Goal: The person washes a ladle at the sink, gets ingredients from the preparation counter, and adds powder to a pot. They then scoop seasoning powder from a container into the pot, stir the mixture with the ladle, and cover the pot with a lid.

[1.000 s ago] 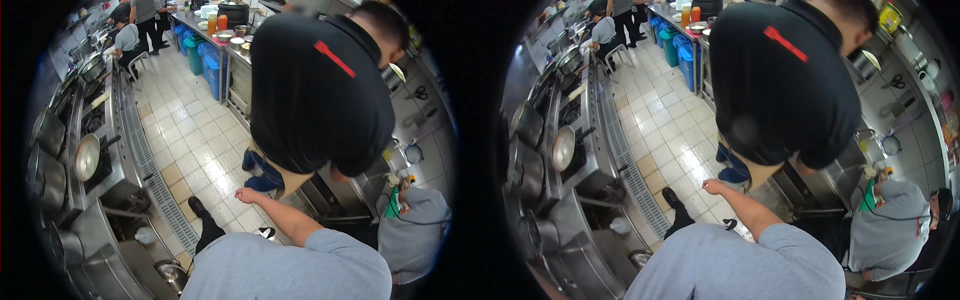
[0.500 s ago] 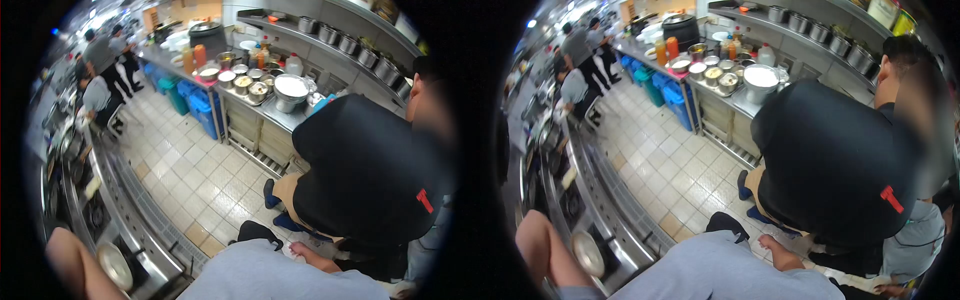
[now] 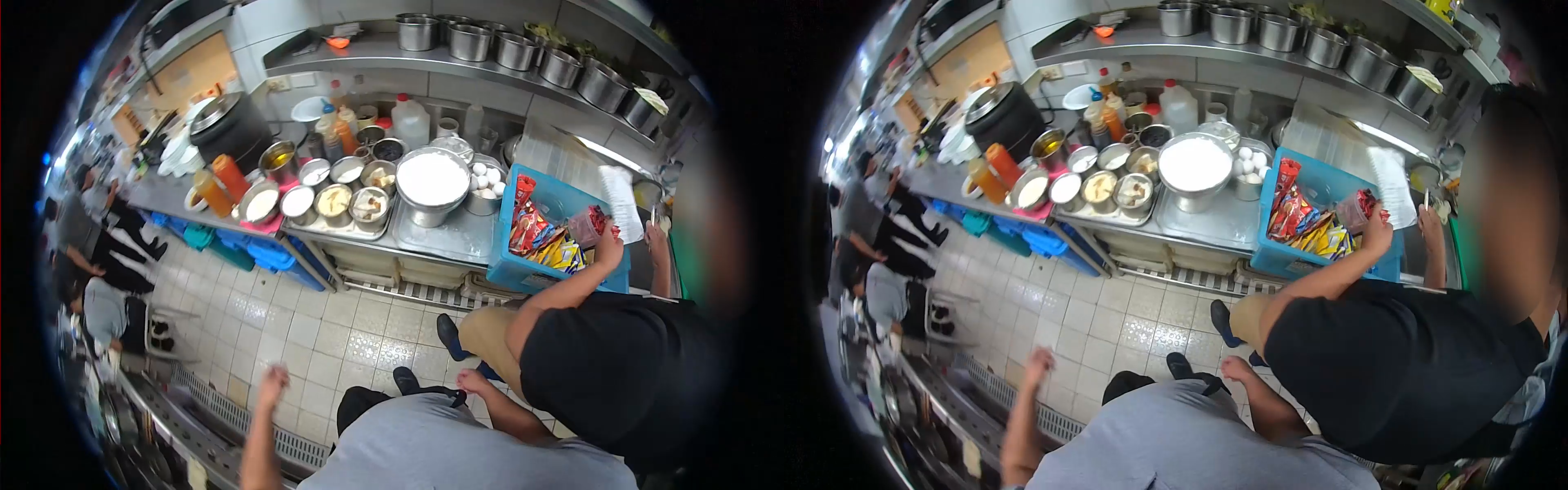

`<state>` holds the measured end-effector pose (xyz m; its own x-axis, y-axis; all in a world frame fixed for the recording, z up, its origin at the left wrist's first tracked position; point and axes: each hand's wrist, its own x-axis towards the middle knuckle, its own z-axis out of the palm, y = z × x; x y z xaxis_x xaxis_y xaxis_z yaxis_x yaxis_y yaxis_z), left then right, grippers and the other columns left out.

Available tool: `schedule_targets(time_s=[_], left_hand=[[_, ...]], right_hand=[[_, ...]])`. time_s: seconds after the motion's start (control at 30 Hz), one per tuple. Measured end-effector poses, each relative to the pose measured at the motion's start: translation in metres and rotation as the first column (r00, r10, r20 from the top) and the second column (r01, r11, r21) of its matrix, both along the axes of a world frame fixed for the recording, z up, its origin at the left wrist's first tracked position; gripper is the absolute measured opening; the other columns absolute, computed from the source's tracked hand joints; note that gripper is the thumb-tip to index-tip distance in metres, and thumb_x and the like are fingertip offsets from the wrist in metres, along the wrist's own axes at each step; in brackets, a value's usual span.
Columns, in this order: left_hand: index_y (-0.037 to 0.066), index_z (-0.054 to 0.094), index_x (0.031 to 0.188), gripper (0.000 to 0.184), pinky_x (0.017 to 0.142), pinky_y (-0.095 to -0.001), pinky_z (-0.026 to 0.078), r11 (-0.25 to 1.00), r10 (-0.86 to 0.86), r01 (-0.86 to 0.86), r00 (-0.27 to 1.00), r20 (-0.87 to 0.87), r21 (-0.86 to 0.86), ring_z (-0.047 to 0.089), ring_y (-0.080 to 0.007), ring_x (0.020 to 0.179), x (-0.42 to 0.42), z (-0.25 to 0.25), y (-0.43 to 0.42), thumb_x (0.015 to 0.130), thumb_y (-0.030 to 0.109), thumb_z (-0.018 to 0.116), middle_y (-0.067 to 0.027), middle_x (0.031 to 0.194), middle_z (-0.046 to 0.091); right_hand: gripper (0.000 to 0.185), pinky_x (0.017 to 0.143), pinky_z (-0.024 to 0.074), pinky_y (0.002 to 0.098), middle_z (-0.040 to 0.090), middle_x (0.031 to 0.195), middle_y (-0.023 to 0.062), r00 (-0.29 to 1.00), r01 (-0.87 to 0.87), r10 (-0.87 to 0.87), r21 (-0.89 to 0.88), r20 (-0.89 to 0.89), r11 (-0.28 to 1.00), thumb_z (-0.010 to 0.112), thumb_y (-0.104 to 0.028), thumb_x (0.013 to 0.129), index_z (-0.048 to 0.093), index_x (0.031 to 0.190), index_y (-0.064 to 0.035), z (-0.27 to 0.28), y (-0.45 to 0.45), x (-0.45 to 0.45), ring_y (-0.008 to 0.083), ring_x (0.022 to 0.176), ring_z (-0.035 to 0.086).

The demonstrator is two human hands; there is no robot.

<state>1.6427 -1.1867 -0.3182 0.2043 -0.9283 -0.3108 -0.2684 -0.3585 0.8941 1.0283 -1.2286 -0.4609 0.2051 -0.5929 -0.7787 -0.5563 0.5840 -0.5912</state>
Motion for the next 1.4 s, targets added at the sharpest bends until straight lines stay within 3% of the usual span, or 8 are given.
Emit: schedule_targets(time_s=[0.2, 0.33, 0.47, 0.77, 0.97, 1.13, 1.27, 1.4], left_hand=[[0.004, 0.060, 0.100, 0.029, 0.066, -0.0361, 0.050, 0.772, 0.202, -0.113, 0.977, -0.072, 0.625, 0.062, -0.0197, 0.074, -0.011, -0.142, 0.096, 0.100, 0.029, 0.046, -0.0086, 0.084, 0.065], [0.006, 0.058, 0.103, 0.027, 0.063, -0.0367, 0.050, 0.753, 0.180, -0.045, 0.974, -0.140, 0.656, 0.063, -0.0191, 0.074, 0.058, -0.141, 0.050, 0.099, 0.030, 0.046, -0.0074, 0.083, 0.064], [0.008, 0.056, 0.107, 0.025, 0.060, -0.0373, 0.050, 0.858, 0.282, -0.143, 0.934, -0.219, 0.493, 0.063, -0.0186, 0.073, 0.166, -0.146, -0.063, 0.099, 0.030, 0.047, -0.0061, 0.082, 0.063], [0.016, 0.057, 0.113, 0.029, 0.059, -0.0291, 0.045, 0.931, 0.163, -0.112, 0.979, -0.122, 0.347, 0.063, -0.0148, 0.074, 0.176, -0.065, -0.301, 0.097, 0.041, 0.053, -0.0031, 0.091, 0.066], [0.016, 0.056, 0.116, 0.026, 0.057, -0.0293, 0.045, 0.857, 0.006, 0.071, 0.989, -0.148, 0.511, 0.065, -0.0163, 0.073, 0.114, -0.092, -0.290, 0.098, 0.033, 0.050, -0.0041, 0.092, 0.067], [0.013, 0.054, 0.119, 0.028, 0.047, -0.0341, 0.046, 0.806, -0.482, 0.550, 0.824, -0.297, 0.220, 0.067, -0.0192, 0.070, 0.122, -0.170, -0.263, 0.095, 0.026, 0.055, -0.0082, 0.093, 0.067], [0.012, 0.053, 0.119, 0.030, 0.040, -0.0353, 0.043, 0.800, -0.031, 0.271, 0.910, -0.414, 0.536, 0.067, -0.0237, 0.065, 0.109, -0.153, -0.275, 0.089, 0.015, 0.058, -0.0104, 0.091, 0.067], [0.014, 0.054, 0.118, 0.025, 0.047, -0.0384, 0.042, 0.826, -0.503, 0.521, 0.854, -0.136, 0.217, 0.065, -0.0229, 0.069, 0.113, -0.182, -0.297, 0.093, 0.015, 0.049, -0.0094, 0.095, 0.066]], right_hand=[[0.014, 0.049, 0.0454, 0.0297, 0.065, 0.073, 0.0060, 0.959, 0.283, -0.275, -0.219, 0.065, 0.934, 0.055, -0.005, 0.084, 0.067, 0.090, -0.0043, 0.058, -0.114, 0.063, 0.0140, 0.059, 0.059], [0.017, 0.051, 0.0451, 0.0277, 0.062, 0.066, 0.0073, 0.655, 0.754, -0.602, -0.436, 0.457, 0.491, 0.051, -0.014, 0.096, 0.064, 0.100, -0.0038, 0.103, -0.224, 0.070, 0.0133, 0.056, 0.058], [0.045, 0.046, 0.0406, 0.0248, 0.065, 0.071, 0.0062, 0.603, 0.737, -0.732, -0.572, 0.317, 0.360, 0.042, -0.037, 0.102, 0.046, 0.136, -0.0076, 0.266, -0.329, 0.103, 0.0102, 0.053, 0.058], [0.050, 0.050, 0.0495, 0.0335, 0.066, 0.069, 0.0137, 0.661, 0.521, -0.749, -0.745, 0.043, 0.417, 0.054, -0.019, 0.091, 0.044, 0.136, 0.0005, 0.284, -0.426, 0.100, 0.0170, 0.051, 0.062], [0.052, 0.093, 0.0459, 0.0453, 0.061, 0.113, 0.0306, 0.671, 0.346, -0.738, -0.850, -0.071, 0.397, 0.055, -0.012, 0.080, 0.049, 0.129, 0.0033, 0.274, -0.428, 0.083, 0.0449, 0.107, 0.058], [0.053, 0.092, 0.0473, 0.0443, 0.062, 0.112, 0.0299, 0.670, 0.324, -0.742, -0.888, -0.029, 0.327, 0.055, -0.013, 0.079, 0.050, 0.128, 0.0057, 0.317, -0.436, 0.060, 0.0435, 0.104, 0.061], [0.054, 0.082, 0.0509, 0.0370, 0.066, 0.103, 0.0257, 0.596, 0.362, -0.802, -0.907, 0.046, 0.217, 0.053, -0.012, 0.082, 0.047, 0.130, 0.0092, 0.375, -0.443, 0.024, 0.0318, 0.093, 0.067], [0.054, 0.077, 0.0509, 0.0332, 0.066, 0.101, 0.0233, 0.599, 0.420, -0.798, -0.874, 0.066, 0.243, 0.053, -0.011, 0.084, 0.045, 0.133, 0.0087, 0.435, -0.433, 0.028, 0.0241, 0.087, 0.066]])
